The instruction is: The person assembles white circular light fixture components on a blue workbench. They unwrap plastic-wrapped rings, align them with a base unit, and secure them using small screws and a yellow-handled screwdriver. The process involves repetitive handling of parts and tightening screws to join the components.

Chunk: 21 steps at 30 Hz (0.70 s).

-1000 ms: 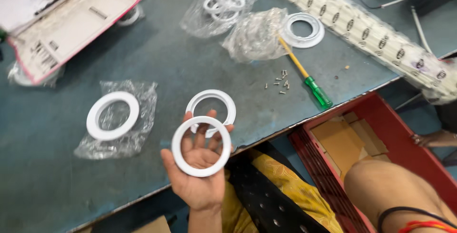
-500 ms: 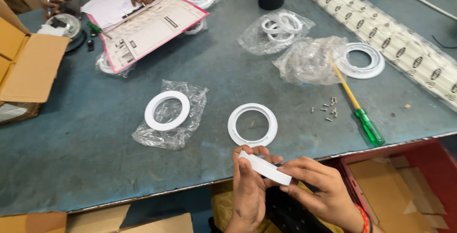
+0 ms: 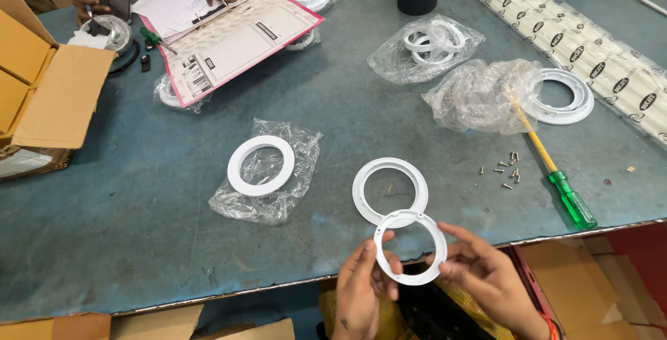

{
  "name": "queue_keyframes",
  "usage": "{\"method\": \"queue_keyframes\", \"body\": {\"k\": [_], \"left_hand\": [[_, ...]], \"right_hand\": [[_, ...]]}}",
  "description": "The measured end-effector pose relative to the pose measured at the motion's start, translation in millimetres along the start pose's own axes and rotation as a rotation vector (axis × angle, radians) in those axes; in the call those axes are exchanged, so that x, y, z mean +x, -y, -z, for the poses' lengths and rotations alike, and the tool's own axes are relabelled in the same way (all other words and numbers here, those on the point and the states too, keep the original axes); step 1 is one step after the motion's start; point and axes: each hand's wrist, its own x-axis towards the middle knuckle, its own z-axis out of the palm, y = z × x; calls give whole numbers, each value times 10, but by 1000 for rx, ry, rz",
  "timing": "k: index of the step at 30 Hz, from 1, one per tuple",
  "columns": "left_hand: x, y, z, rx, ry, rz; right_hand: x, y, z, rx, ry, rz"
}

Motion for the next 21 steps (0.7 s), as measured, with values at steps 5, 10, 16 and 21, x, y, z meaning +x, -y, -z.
{"method": "queue_keyframes", "body": {"k": [5, 10, 16, 21], "left_hand": [[97, 5, 199, -108, 18, 83], [90, -55, 216, -199, 81, 135], [-7, -158, 95, -89, 99, 95], [2, -148, 95, -64, 103, 61]], "right_hand": [[-123, 103, -61, -584, 127, 502], [-65, 115, -110, -735, 101, 644], [-51, 177, -111, -732, 7, 670], [-74, 296, -75, -721, 108, 642]]}}
